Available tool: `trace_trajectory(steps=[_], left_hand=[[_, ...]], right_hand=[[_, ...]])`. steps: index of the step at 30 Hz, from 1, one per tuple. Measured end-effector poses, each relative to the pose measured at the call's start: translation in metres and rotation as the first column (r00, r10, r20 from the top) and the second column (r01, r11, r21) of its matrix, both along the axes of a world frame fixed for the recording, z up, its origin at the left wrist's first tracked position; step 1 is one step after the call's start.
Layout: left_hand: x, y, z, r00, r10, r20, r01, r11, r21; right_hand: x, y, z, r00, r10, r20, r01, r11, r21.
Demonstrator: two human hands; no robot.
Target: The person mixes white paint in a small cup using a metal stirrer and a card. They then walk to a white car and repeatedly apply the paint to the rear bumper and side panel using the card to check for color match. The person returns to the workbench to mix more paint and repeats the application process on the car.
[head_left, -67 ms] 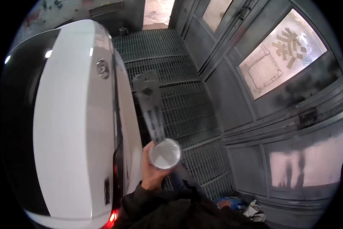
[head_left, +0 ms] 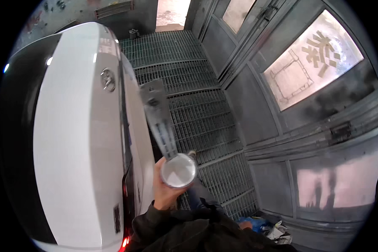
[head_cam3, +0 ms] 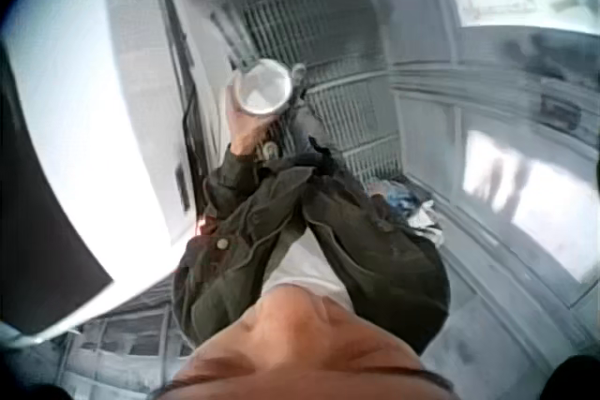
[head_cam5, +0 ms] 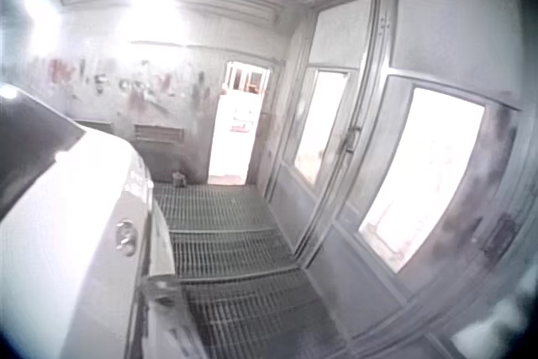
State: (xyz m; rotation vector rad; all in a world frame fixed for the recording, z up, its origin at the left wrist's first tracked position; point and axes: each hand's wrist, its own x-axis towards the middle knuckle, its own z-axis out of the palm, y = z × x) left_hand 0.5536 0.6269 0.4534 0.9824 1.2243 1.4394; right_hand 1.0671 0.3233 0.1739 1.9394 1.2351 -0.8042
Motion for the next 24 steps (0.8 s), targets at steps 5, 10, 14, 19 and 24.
trace_trajectory(steps=[5, 10, 14, 19, 24], left_hand=[[-0.061, 0.126, -0.06, 0.989, 0.124, 0.081, -0.126, 0.992, 0.026], [-0.095, 0.276, -0.047, 0.97, 0.23, -0.079, -0.228, 0.973, 0.035], [-0.122, 0.383, -0.027, 0.918, 0.365, -0.152, -0.352, 0.93, 0.106], [-0.15, 0.52, -0.031, 0.884, 0.44, -0.158, -0.435, 0.898, 0.069], [-0.196, 0.68, -0.043, 0.897, 0.424, -0.123, -0.419, 0.906, 0.067]], right_hand=[[-0.103, 0.228, 0.016, 0.981, -0.165, -0.104, 0.182, 0.965, 0.188], [-0.083, 0.515, 0.01, 0.944, -0.076, -0.321, 0.234, 0.839, 0.492], [-0.12, 0.771, 0.065, 0.902, 0.018, -0.431, 0.296, 0.702, 0.648], [-0.212, 0.965, 0.086, 0.705, 0.15, -0.693, 0.293, 0.828, 0.478], [-0.368, 1.05, 0.108, 0.125, 0.381, -0.916, -0.215, 0.912, 0.35]])
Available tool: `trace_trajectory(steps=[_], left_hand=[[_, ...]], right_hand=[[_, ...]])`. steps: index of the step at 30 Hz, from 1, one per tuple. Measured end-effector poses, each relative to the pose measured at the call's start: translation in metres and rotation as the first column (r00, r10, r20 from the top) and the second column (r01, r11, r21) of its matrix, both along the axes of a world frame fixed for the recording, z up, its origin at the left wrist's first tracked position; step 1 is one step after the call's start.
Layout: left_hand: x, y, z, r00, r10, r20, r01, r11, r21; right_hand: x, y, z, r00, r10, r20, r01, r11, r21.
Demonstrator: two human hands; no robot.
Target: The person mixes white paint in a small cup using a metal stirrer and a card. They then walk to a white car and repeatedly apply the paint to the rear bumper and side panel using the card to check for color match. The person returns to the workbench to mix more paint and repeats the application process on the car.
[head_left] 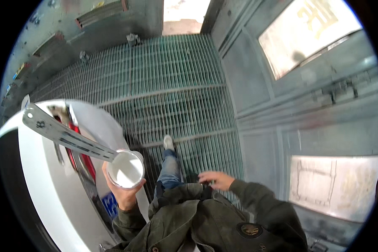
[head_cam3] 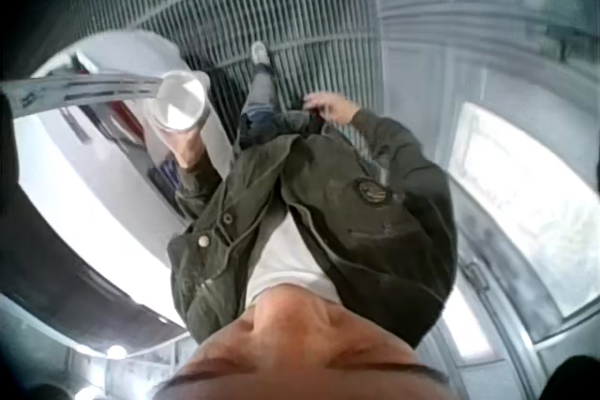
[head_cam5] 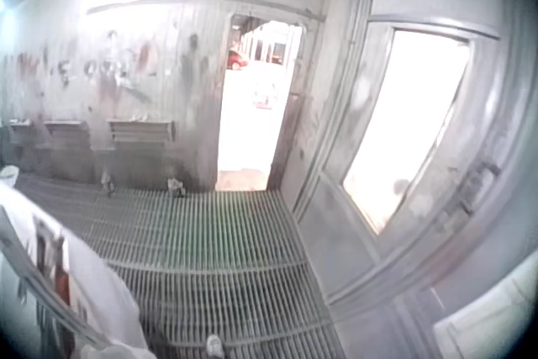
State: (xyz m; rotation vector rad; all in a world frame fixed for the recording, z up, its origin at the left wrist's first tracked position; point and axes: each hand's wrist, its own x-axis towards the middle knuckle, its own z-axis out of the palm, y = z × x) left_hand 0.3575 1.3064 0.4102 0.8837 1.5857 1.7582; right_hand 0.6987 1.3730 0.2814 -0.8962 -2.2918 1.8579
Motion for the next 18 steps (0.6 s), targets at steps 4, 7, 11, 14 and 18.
trace_trajectory(steps=[4, 7, 11, 14, 18], left_hand=[[-0.033, 0.147, 0.013, 0.998, -0.068, 0.01, 0.068, 0.997, -0.019], [-0.06, 0.242, 0.03, 0.99, -0.136, 0.03, 0.137, 0.99, -0.03], [-0.08, 0.381, 0.028, 0.976, -0.2, 0.084, 0.197, 0.979, 0.049], [-0.077, 0.493, 0.02, 0.975, -0.204, 0.088, 0.194, 0.975, 0.111], [-0.077, 0.642, 0.012, 0.978, -0.208, 0.016, 0.203, 0.964, 0.171]], right_hand=[[-0.02, 0.117, -0.012, 0.98, 0.072, 0.188, -0.099, 0.985, 0.143], [-0.019, 0.2, 0.017, 0.957, -0.058, 0.285, 0.05, 0.998, 0.032], [-0.013, 0.317, 0.003, 0.823, -0.471, 0.316, 0.423, 0.881, 0.21], [0.019, 0.414, -0.07, 0.632, -0.624, 0.461, 0.522, 0.781, 0.342], [0.055, 0.526, -0.142, 0.475, -0.663, 0.579, 0.571, 0.732, 0.371]])
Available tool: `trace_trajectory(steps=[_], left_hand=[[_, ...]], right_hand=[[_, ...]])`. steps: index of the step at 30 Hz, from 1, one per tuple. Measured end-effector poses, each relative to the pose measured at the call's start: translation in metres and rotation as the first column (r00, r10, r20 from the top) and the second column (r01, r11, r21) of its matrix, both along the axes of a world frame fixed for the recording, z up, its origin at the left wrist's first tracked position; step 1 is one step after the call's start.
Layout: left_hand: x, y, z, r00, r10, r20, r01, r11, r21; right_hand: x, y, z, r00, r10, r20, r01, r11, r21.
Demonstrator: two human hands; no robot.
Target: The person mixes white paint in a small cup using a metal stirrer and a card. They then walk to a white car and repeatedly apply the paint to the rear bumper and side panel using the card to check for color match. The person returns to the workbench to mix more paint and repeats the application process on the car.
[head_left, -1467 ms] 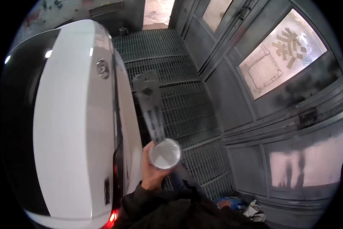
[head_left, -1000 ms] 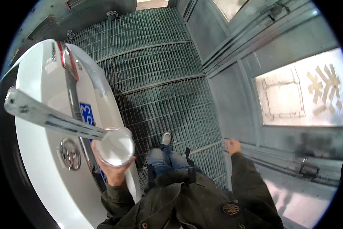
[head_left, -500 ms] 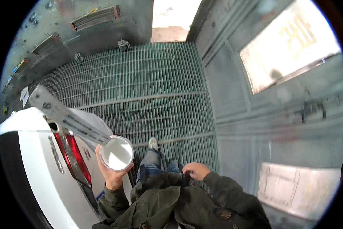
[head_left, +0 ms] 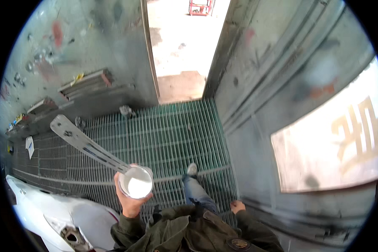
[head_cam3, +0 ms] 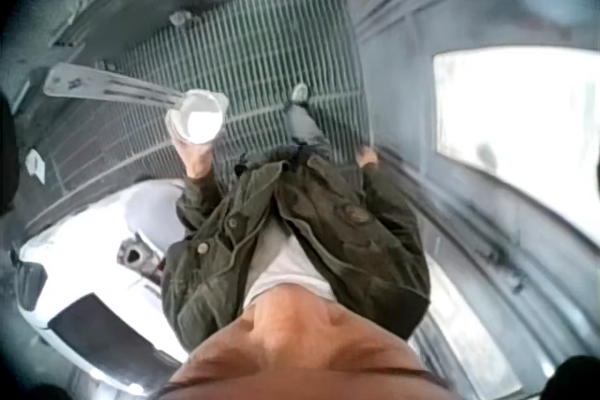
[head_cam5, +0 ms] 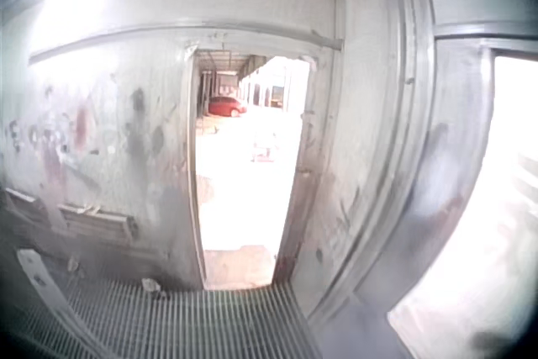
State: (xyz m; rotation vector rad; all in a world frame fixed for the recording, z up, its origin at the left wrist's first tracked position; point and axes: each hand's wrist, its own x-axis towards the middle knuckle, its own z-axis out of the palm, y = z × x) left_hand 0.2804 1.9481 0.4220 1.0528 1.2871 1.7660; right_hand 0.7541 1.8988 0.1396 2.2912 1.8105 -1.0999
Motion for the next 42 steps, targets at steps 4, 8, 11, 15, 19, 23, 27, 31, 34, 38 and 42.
trace_trajectory(steps=[4, 8, 11, 15, 19, 23, 27, 31, 34, 38, 42], left_hand=[[-0.012, 0.127, 0.015, 0.999, -0.003, 0.042, 0.002, 1.0, 0.005], [-0.016, 0.251, 0.035, 1.0, -0.014, 0.027, 0.016, 0.996, -0.09], [-0.02, 0.331, 0.042, 0.997, -0.045, 0.069, 0.056, 0.985, -0.166], [-0.044, 0.443, 0.032, 0.989, -0.099, 0.112, 0.113, 0.986, -0.126], [-0.063, 0.571, 0.025, 0.976, -0.196, 0.093, 0.202, 0.978, -0.057], [-0.084, 0.687, 0.031, 0.977, -0.205, 0.066, 0.208, 0.977, -0.047], [-0.107, 0.793, 0.021, 0.984, -0.179, 0.019, 0.18, 0.98, -0.085], [-0.119, 0.898, 0.008, 0.995, -0.096, 0.041, 0.101, 0.985, -0.141], [-0.135, 0.981, -0.001, 0.996, -0.041, 0.077, 0.054, 0.983, -0.178], [-0.166, 1.086, -0.015, 0.999, 0.005, 0.051, -0.001, 0.998, -0.067], [-0.205, 1.181, -0.048, 0.999, 0.002, -0.055, -0.001, 1.0, 0.022]], right_hand=[[-0.022, 0.156, 0.004, 0.978, -0.146, -0.146, 0.12, 0.977, -0.176], [-0.043, 0.327, 0.023, 0.987, 0.024, -0.157, -0.025, 1.0, -0.005], [-0.066, 0.454, 0.039, 0.968, 0.009, -0.251, 0.007, 0.998, 0.064], [-0.108, 0.571, 0.067, 0.949, -0.016, -0.316, 0.045, 0.995, 0.087], [-0.073, 0.621, 0.007, 0.923, -0.074, -0.378, 0.12, 0.988, 0.097], [-0.074, 0.635, -0.013, 0.738, -0.586, -0.334, 0.457, 0.799, -0.391], [-0.085, 0.635, -0.038, 0.294, -0.943, -0.158, 0.663, 0.32, -0.676], [-0.106, 0.667, -0.081, 0.615, -0.78, -0.115, 0.518, 0.51, -0.686], [-0.122, 0.716, -0.103, 0.644, -0.75, -0.152, 0.463, 0.54, -0.703], [-0.137, 0.777, -0.124, 0.329, -0.92, -0.215, 0.504, 0.363, -0.784], [-0.186, 0.847, -0.095, 0.602, -0.79, -0.116, 0.558, 0.52, -0.646]])
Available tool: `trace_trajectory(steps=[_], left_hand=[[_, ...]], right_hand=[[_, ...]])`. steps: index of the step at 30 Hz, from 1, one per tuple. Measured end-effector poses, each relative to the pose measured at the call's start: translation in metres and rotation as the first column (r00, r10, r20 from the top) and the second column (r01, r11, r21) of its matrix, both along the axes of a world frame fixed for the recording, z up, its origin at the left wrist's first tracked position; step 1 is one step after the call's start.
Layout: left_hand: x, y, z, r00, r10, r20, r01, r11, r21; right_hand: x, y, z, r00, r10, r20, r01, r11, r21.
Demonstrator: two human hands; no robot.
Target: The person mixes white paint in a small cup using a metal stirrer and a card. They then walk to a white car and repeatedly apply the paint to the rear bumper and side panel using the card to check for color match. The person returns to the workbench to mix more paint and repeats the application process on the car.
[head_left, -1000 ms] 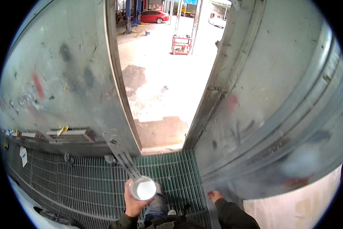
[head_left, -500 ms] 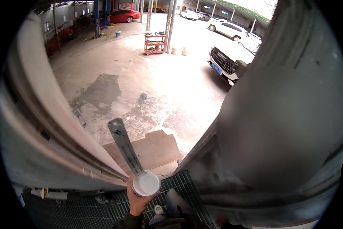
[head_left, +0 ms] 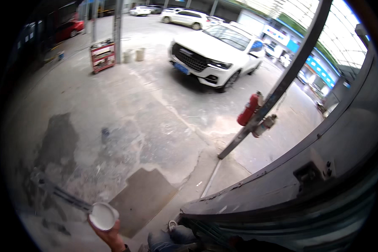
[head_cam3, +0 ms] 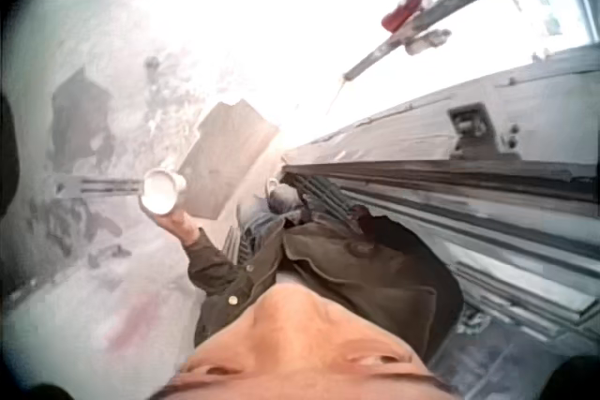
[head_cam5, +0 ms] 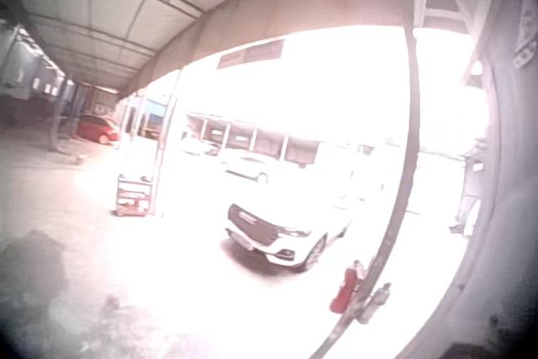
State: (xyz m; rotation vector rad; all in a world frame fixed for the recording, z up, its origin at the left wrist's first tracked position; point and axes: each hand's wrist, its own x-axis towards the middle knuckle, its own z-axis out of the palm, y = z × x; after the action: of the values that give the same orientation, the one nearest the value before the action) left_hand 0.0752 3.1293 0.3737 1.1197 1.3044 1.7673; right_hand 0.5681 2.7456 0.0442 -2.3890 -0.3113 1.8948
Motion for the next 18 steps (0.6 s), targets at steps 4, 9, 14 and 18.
trace_trajectory(steps=[4, 9, 14, 18], left_hand=[[-0.038, 0.089, -0.011, 0.992, 0.106, 0.068, -0.102, 0.994, -0.048], [-0.117, 0.194, -0.048, 1.0, -0.003, -0.011, 0.003, 0.999, 0.046], [-0.227, 0.298, -0.112, 0.993, 0.034, -0.116, -0.029, 0.999, 0.043], [-0.323, 0.399, -0.187, 0.995, 0.027, 0.097, -0.033, 0.998, 0.057]], right_hand=[[-0.048, 0.065, 0.006, 0.997, 0.06, 0.039, -0.058, 0.998, -0.027], [-0.139, 0.155, -0.055, 0.961, 0.264, 0.077, -0.253, 0.959, -0.131], [-0.264, 0.353, -0.178, 0.894, 0.413, 0.172, -0.411, 0.91, -0.049], [-0.356, 0.564, -0.255, 0.766, 0.457, 0.452, -0.56, 0.82, 0.12]])
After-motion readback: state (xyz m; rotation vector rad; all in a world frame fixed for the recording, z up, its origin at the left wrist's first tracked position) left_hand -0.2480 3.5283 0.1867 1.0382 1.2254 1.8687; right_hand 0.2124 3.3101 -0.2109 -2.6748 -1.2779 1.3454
